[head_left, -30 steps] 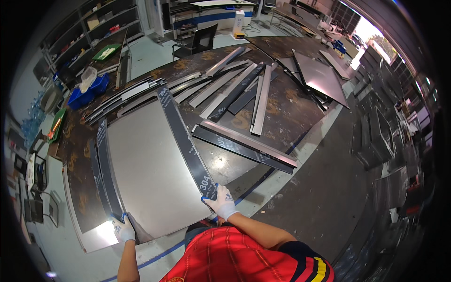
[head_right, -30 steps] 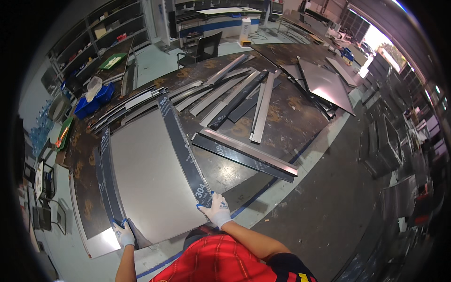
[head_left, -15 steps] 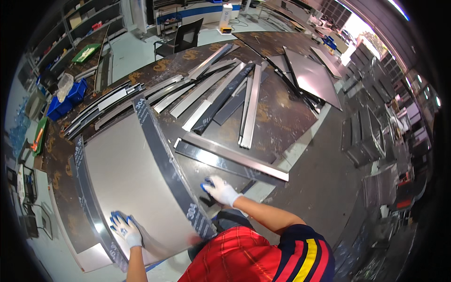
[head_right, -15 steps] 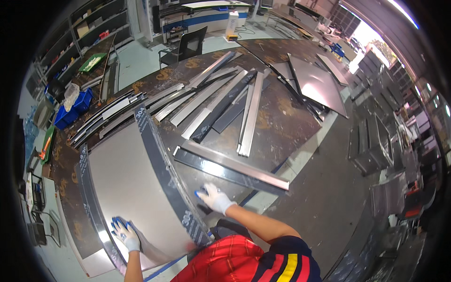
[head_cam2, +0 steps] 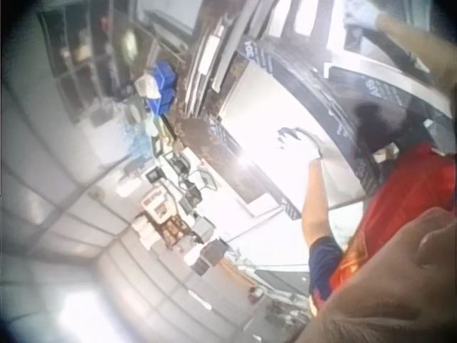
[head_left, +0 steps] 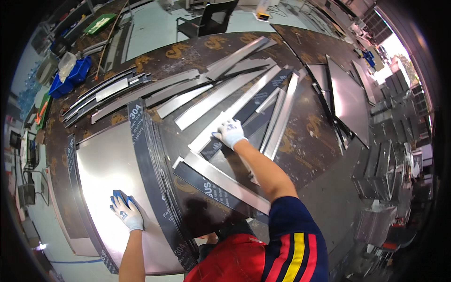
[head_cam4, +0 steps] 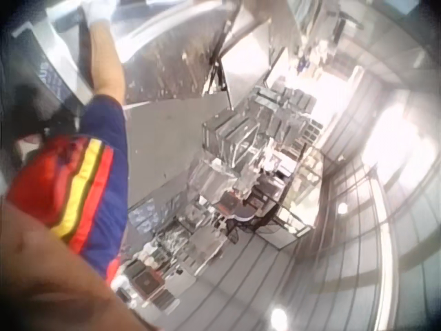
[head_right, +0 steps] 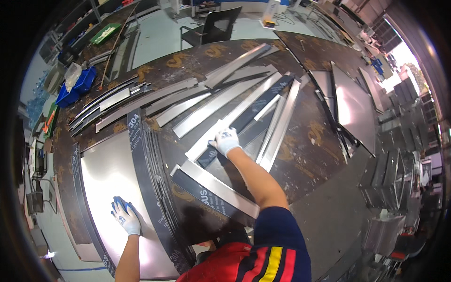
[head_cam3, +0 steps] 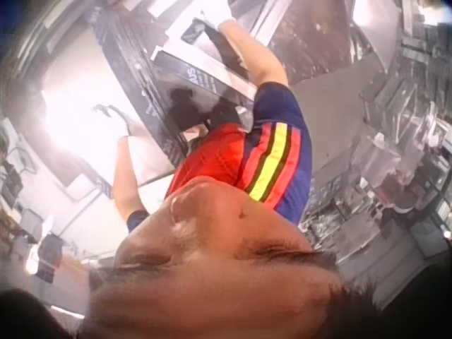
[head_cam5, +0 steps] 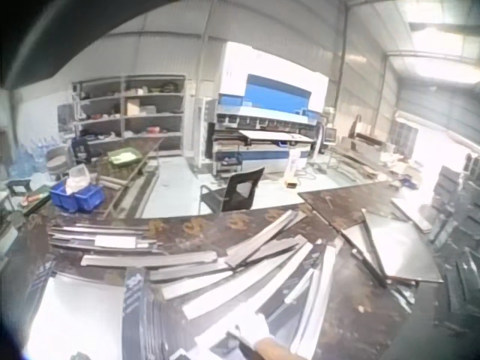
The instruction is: The person arranges and stacks stainless steel sheets and strips on a workbench. They repeatedly pick up, align, and place the metal pieces into neat piles, occasionally shifting larger sheets to make space.
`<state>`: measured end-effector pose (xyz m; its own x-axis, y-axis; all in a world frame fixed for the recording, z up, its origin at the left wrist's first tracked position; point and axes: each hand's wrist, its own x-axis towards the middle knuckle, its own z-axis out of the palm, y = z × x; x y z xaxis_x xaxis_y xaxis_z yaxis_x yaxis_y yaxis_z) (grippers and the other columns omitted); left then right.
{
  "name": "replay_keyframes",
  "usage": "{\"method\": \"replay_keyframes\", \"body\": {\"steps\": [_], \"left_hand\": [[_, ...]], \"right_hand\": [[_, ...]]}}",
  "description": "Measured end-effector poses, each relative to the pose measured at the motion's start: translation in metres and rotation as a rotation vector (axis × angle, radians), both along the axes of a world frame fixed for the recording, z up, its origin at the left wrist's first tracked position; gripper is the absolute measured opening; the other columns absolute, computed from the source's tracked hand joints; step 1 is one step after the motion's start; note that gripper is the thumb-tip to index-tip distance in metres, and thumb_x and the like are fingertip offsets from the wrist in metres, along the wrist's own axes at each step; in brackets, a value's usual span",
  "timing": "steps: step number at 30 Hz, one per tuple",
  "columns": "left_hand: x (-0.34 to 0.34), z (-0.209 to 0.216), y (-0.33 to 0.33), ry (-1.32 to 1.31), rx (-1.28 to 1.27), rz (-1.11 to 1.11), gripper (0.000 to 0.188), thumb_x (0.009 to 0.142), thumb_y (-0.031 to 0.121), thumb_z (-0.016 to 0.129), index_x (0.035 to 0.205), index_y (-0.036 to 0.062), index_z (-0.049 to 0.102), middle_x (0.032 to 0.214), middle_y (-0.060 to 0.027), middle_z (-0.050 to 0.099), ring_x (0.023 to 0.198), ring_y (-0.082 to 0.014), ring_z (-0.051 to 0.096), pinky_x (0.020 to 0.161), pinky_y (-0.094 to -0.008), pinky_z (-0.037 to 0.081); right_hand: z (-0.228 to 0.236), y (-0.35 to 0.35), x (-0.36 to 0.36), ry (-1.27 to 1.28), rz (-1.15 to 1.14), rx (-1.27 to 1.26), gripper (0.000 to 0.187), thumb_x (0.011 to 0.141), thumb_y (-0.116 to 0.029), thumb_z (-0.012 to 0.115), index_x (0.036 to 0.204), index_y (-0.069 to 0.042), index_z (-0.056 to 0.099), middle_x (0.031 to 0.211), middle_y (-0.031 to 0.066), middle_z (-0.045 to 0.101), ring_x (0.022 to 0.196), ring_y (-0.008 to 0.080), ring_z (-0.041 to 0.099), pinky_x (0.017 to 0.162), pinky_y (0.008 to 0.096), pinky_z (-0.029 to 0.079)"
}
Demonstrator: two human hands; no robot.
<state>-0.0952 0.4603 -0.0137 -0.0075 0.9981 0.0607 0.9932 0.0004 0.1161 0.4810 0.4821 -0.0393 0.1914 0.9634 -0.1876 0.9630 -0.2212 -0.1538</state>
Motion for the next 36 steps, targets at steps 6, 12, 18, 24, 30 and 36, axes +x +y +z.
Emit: {"method": "replay_keyframes", "body": {"steps": [6, 12, 18, 24, 30, 36], "left_hand": [[-0.004, -0.005, -0.002, -0.008, 0.007, -0.049, 0.069, 0.104, 0.020, 0.056, 0.168, -0.0045, 0.044, 0.178, -0.0235, 0.038, 0.167, -0.0459, 0.029, 0.139, -0.0639, 0.013], [0.006, 0.013, -0.001, -0.038, -0.029, -0.021, 0.071, 0.100, 0.020, 0.059, 0.165, -0.0077, 0.046, 0.177, -0.0267, 0.039, 0.166, -0.0489, 0.029, 0.139, -0.0657, 0.011], [0.016, 0.026, 0.002, -0.103, -0.045, 0.000, 0.073, 0.098, 0.017, 0.060, 0.167, -0.0033, 0.047, 0.177, -0.0232, 0.040, 0.165, -0.0485, 0.030, 0.139, -0.0647, 0.011], [0.016, 0.029, 0.002, -0.149, -0.028, 0.001, 0.072, 0.098, 0.015, 0.063, 0.166, -0.0016, 0.049, 0.178, -0.0211, 0.041, 0.166, -0.0474, 0.031, 0.139, -0.0647, 0.012], [0.009, 0.017, -0.002, -0.153, 0.009, -0.012, 0.069, 0.099, 0.015, 0.063, 0.166, -0.0009, 0.050, 0.178, -0.0207, 0.041, 0.166, -0.0462, 0.032, 0.139, -0.0639, 0.012], [0.010, 0.016, 0.001, -0.123, 0.101, 0.027, 0.056, 0.107, 0.016, 0.064, 0.160, -0.0017, 0.055, 0.170, -0.0193, 0.052, 0.159, -0.0386, 0.046, 0.136, -0.0565, 0.029]], "right_hand": [[-0.011, 0.064, 0.008, 0.007, -0.125, 0.190, 0.042, 0.102, -0.049, 0.072, 0.123, -0.013, 0.080, 0.121, 0.0169, 0.076, 0.117, 0.0393, 0.069, 0.103, 0.0544, 0.049], [-0.038, 0.229, -0.015, 0.002, 0.090, 0.371, 0.065, 0.100, -0.036, 0.077, 0.159, -0.015, 0.059, 0.165, 0.0169, 0.057, 0.148, 0.0431, 0.054, 0.120, 0.0577, 0.045], [-0.043, 0.277, -0.009, -0.159, 0.168, 0.256, 0.034, 0.093, -0.039, 0.083, 0.118, -0.016, 0.078, 0.128, 0.0117, 0.073, 0.125, 0.0344, 0.067, 0.103, 0.0526, 0.051], [-0.022, 0.201, 0.042, -0.195, 0.422, 0.281, 0.023, 0.095, -0.032, 0.080, 0.113, -0.017, 0.076, 0.122, 0.0114, 0.071, 0.123, 0.0333, 0.067, 0.097, 0.0521, 0.051], [0.025, 0.068, 0.075, -0.162, 0.578, 0.229, 0.028, 0.086, -0.030, 0.086, 0.107, -0.017, 0.072, 0.111, 0.0118, 0.066, 0.111, 0.0366, 0.065, 0.095, 0.0524, 0.051], [0.088, -0.064, 0.011, 0.047, 0.762, 0.178, 0.028, 0.087, -0.031, 0.083, 0.110, -0.022, 0.071, 0.115, 0.0080, 0.067, 0.111, 0.0329, 0.066, 0.097, 0.0492, 0.052]]}}
